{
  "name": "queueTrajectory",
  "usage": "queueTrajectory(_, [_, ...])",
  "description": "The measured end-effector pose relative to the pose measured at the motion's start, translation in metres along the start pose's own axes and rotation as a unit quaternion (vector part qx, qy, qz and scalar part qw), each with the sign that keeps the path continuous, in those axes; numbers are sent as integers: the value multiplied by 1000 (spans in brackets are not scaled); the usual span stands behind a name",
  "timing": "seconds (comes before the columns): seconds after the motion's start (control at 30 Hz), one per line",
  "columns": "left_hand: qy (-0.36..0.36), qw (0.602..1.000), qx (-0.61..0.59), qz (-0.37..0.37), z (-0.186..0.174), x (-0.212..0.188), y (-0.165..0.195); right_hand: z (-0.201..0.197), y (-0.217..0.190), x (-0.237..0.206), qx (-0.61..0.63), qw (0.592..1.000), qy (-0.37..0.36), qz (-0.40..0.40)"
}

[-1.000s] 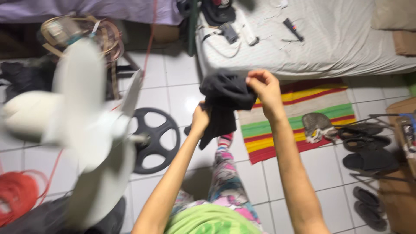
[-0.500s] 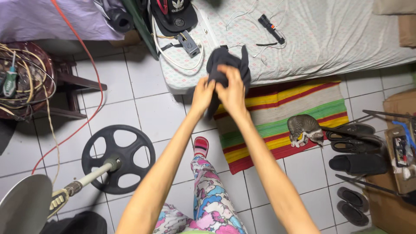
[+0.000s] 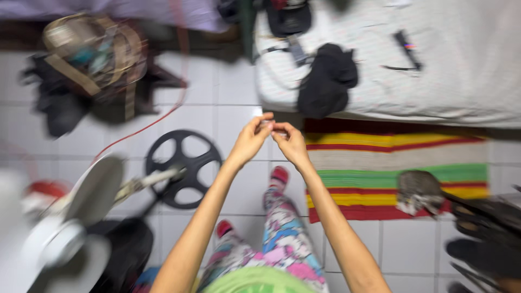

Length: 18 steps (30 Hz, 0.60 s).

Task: The person removes a tangled wire from a standing fan, retrieves a screwdriver, and uses it to loosen screws on the fan's motor housing. They then remove the fan blades and wipe the motor housing with a cloth.

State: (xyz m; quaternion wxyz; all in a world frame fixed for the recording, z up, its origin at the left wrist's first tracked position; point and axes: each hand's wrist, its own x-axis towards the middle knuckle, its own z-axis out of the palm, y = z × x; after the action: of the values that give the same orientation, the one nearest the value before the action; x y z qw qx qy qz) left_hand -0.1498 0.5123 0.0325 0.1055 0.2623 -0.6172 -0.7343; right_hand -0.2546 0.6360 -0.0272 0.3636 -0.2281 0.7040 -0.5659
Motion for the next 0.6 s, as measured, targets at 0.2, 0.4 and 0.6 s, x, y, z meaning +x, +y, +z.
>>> queueTrajectory(0.2, [116,985,120,32,-88,-168,28,123,-43,-42,-89,979,-163,-80])
queueTrajectory(0.4, [232,933,233,147,-127,-314,79,201,-130,-106,-102,958,-250,-96])
queueTrajectory(0.6, [448,812,282,248,-150,-416,115,277,-212,-135,-176,906,-383,42])
